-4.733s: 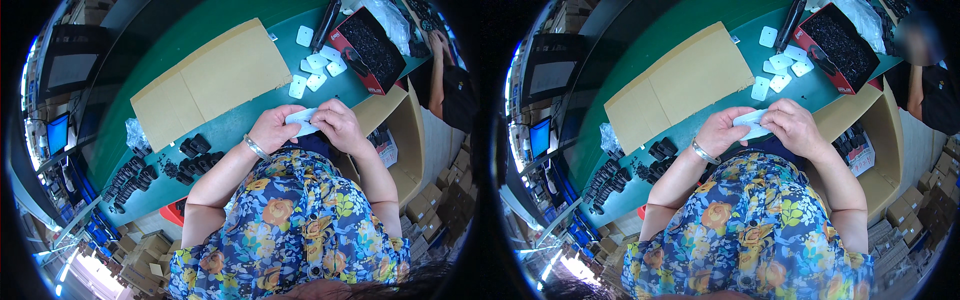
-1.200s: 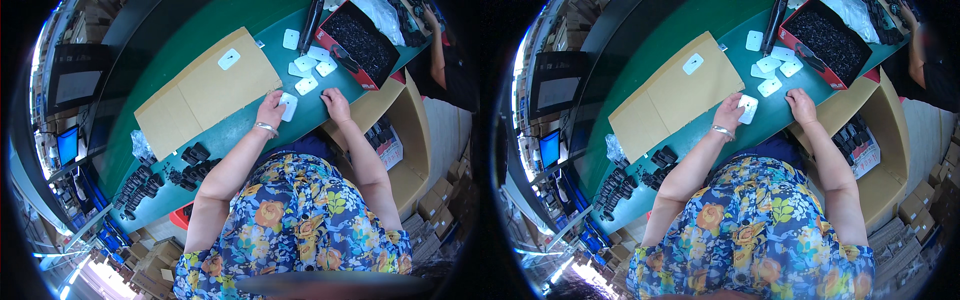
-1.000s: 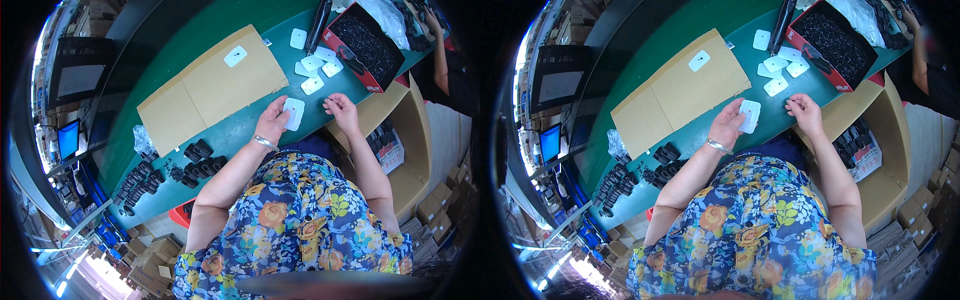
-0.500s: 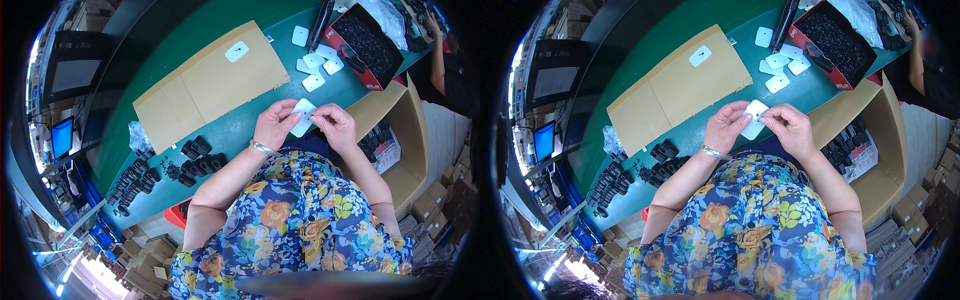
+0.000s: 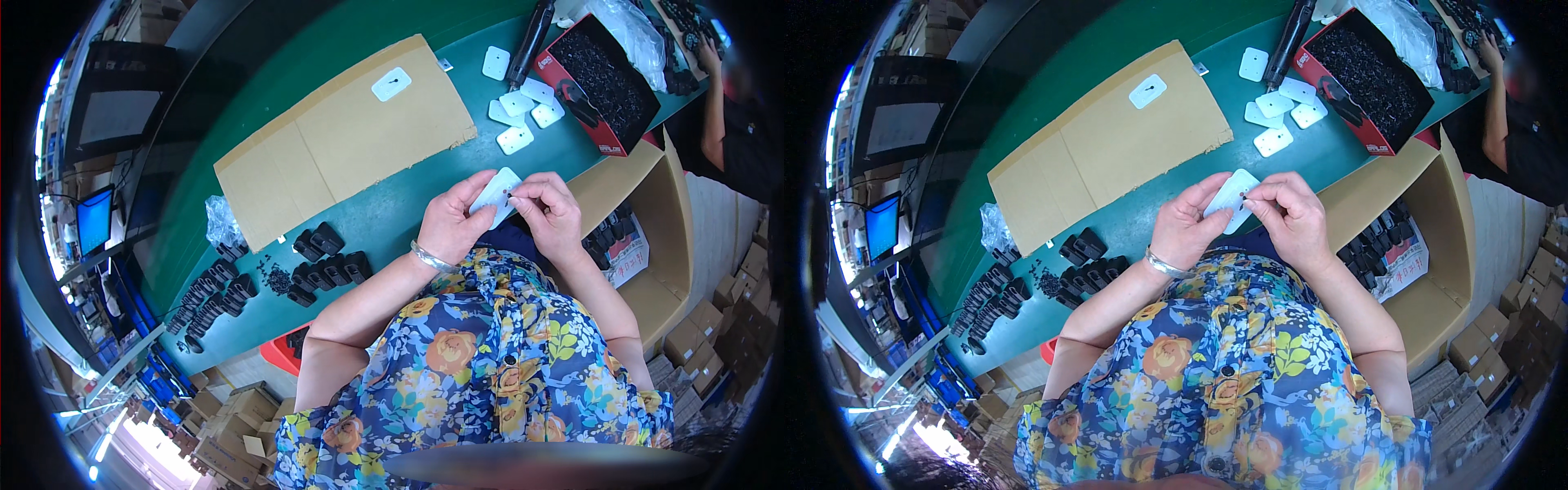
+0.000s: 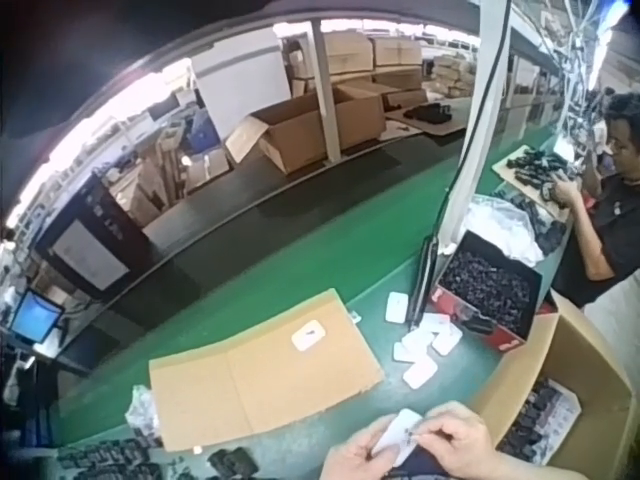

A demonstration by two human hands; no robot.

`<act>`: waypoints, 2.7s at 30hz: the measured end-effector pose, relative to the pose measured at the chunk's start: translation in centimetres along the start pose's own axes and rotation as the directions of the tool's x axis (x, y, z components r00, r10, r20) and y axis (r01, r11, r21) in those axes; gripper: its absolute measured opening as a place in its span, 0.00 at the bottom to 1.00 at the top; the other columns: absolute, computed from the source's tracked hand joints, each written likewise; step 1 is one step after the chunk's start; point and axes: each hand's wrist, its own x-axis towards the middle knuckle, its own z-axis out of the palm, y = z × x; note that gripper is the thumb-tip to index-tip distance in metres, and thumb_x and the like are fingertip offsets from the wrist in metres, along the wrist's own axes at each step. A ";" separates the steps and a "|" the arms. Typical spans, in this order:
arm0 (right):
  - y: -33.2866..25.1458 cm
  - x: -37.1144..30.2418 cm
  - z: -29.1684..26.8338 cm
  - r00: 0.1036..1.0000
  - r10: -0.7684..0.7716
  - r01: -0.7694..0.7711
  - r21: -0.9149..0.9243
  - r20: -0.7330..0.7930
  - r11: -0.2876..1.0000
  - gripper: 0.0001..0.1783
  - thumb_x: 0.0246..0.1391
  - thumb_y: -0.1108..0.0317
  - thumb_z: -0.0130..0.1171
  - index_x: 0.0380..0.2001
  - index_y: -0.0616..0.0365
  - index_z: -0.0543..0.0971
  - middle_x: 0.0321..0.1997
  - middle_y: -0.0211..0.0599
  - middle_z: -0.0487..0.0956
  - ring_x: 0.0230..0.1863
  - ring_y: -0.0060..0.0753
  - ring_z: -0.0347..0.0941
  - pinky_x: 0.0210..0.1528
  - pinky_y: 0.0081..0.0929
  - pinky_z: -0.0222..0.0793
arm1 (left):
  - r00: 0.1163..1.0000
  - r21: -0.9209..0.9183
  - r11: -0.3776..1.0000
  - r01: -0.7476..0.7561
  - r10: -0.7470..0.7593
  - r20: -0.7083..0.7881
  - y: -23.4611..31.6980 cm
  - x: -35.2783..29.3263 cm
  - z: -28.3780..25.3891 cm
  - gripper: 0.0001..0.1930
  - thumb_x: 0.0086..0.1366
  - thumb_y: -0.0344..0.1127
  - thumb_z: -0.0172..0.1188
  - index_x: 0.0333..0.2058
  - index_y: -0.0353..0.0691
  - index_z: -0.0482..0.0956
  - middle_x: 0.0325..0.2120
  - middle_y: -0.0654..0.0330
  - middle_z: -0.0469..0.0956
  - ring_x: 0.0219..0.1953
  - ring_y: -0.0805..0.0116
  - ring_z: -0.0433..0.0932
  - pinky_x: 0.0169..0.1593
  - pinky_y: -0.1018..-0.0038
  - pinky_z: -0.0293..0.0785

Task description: The person places a cardboard sheet on the workbench and arranges several white plastic plates on it. They then pick up a plate, insert a black screw into the center hole by hand, and place the assembled unit back onto the cardboard, repeating this process for multiple plates.

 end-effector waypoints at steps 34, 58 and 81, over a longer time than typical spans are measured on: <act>-1.7 1.0 0.1 0.992 -0.107 0.124 -0.365 0.067 0.923 0.05 0.36 0.73 0.61 0.18 0.58 0.74 0.24 0.35 0.71 0.20 0.33 0.69 0.21 0.25 0.66 | 0.998 0.107 0.994 -0.017 0.024 -0.065 -0.4 0.1 0.2 0.17 0.56 0.24 0.53 0.46 0.36 0.69 0.39 0.63 0.73 0.40 0.79 0.70 0.43 0.81 0.68; 7.3 5.6 5.4 0.885 0.357 -0.466 0.576 0.299 0.671 0.13 0.49 0.70 0.56 0.39 0.63 0.72 0.28 0.29 0.74 0.26 0.16 0.68 0.29 0.14 0.66 | 0.965 0.056 0.993 0.103 -0.086 -0.246 -4.2 8.2 -7.7 0.14 0.56 0.25 0.52 0.43 0.38 0.71 0.34 0.62 0.74 0.36 0.74 0.73 0.39 0.78 0.73; 18.9 14.0 -15.1 0.931 0.346 -0.329 -0.675 -0.116 0.660 0.25 0.49 0.54 0.54 0.48 0.50 0.65 0.47 0.50 0.67 0.49 0.50 0.64 0.50 0.36 0.61 | 0.875 0.888 0.305 -0.345 0.446 0.187 -6.0 9.9 -3.2 0.18 0.47 0.33 0.59 0.39 0.39 0.71 0.38 0.53 0.71 0.43 0.55 0.68 0.47 0.64 0.64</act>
